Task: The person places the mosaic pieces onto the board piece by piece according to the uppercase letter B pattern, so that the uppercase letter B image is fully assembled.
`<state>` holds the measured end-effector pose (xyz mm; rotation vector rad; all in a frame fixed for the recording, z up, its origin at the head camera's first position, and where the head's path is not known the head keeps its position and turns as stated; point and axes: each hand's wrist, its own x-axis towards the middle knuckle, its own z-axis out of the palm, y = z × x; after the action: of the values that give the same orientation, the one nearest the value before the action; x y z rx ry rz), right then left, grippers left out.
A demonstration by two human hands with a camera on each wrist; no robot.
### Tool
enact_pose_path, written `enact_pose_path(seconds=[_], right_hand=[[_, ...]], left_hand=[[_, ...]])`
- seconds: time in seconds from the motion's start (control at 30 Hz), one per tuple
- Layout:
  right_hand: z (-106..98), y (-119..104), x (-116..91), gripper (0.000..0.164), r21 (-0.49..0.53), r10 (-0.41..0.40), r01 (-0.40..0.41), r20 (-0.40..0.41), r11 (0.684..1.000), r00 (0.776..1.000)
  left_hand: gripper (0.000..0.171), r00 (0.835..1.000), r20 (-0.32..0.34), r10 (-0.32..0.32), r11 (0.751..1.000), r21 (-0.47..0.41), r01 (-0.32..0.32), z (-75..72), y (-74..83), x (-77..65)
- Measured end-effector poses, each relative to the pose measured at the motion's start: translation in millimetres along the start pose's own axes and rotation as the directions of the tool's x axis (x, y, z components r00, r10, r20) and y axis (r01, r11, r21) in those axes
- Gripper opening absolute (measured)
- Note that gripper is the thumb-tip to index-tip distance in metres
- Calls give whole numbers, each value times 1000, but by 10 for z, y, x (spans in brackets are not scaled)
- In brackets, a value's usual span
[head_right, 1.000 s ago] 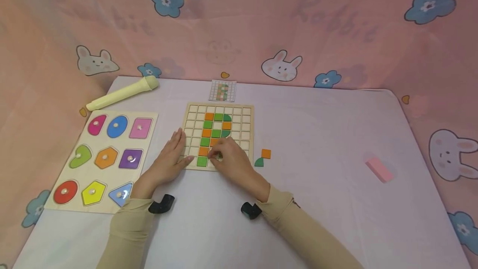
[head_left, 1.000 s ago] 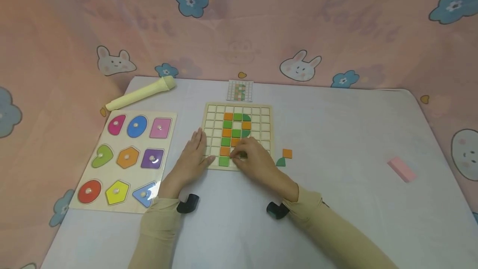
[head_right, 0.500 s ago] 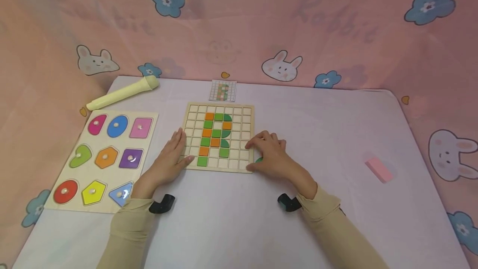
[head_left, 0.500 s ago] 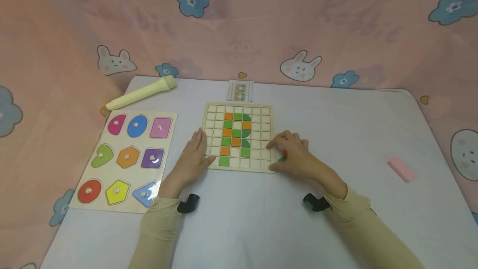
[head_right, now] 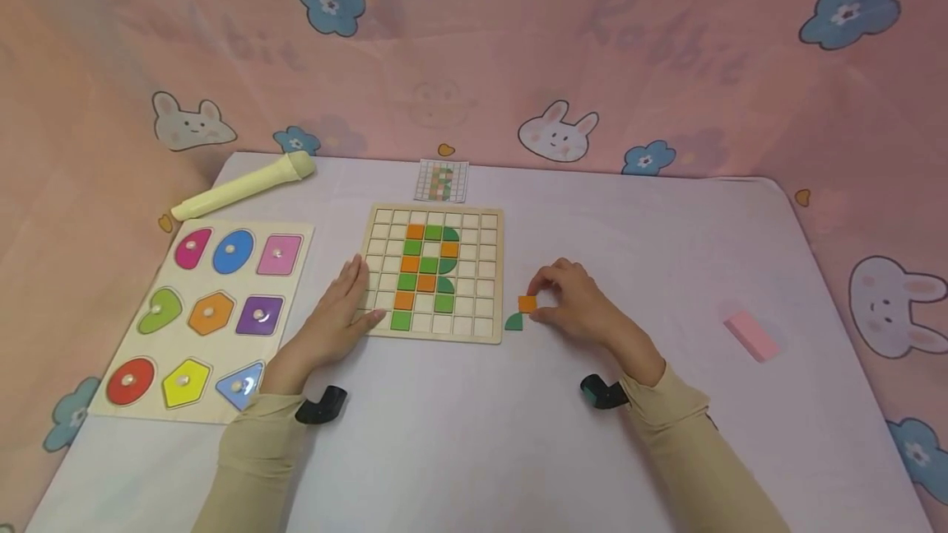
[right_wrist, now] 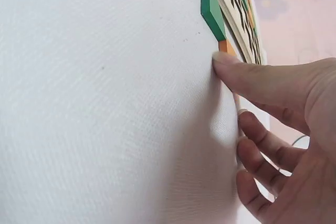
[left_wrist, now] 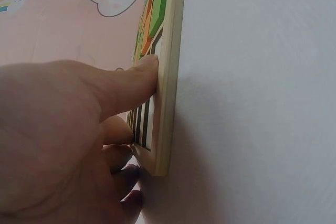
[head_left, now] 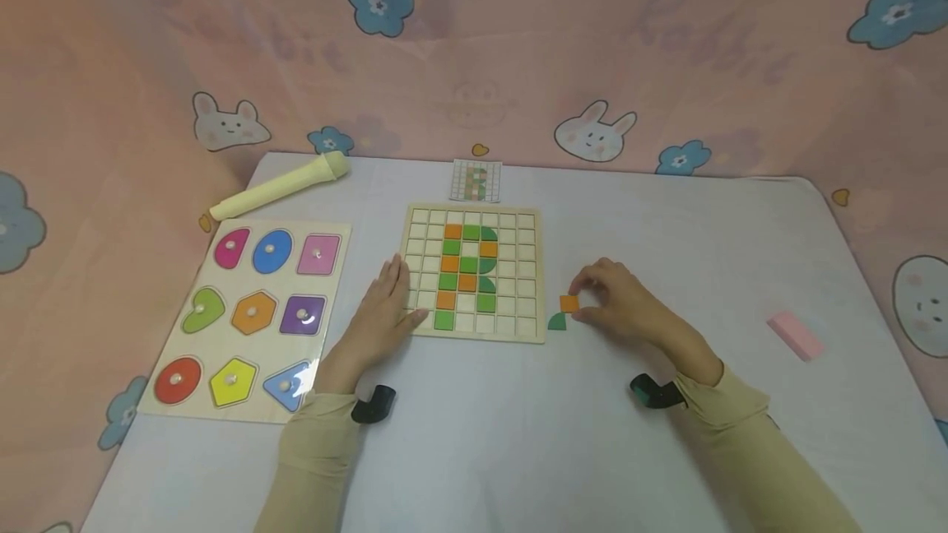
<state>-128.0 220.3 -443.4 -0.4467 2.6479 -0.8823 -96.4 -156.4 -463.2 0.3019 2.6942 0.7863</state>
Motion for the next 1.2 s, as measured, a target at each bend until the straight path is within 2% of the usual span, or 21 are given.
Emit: enact_pose_path(seconds=[0.13, 0.27, 0.53, 0.8, 1.0, 1.2], right_hand=[[13, -12, 16, 25, -12, -28, 27, -66, 1000, 997], [95, -76, 40, 28, 34, -47, 52, -130, 998, 990], [330, -323, 134, 27, 93, -40, 59, -193, 994, 980], [563, -575, 208, 23, 197, -17, 52, -172, 979, 985], [738, -801, 246, 24, 206, -27, 57, -143, 977, 989], [849, -935, 271, 25, 195, -48, 74, -131, 978, 990]], left_hand=[[86, 1000, 1, 0, 1000, -4, 0, 2, 0, 7], [86, 1000, 3, 1, 1000, -6, -1, -4, 4, 7], [86, 1000, 1, 5, 1000, -9, -5, -6, 8, 4], [85, 1000, -10, 6, 1000, -14, -7, -6, 14, -4], [85, 1000, -11, 9, 1000, -12, -9, -3, 4, -8], [87, 1000, 4, -2, 1000, -12, 2, -4, 4, 1]])
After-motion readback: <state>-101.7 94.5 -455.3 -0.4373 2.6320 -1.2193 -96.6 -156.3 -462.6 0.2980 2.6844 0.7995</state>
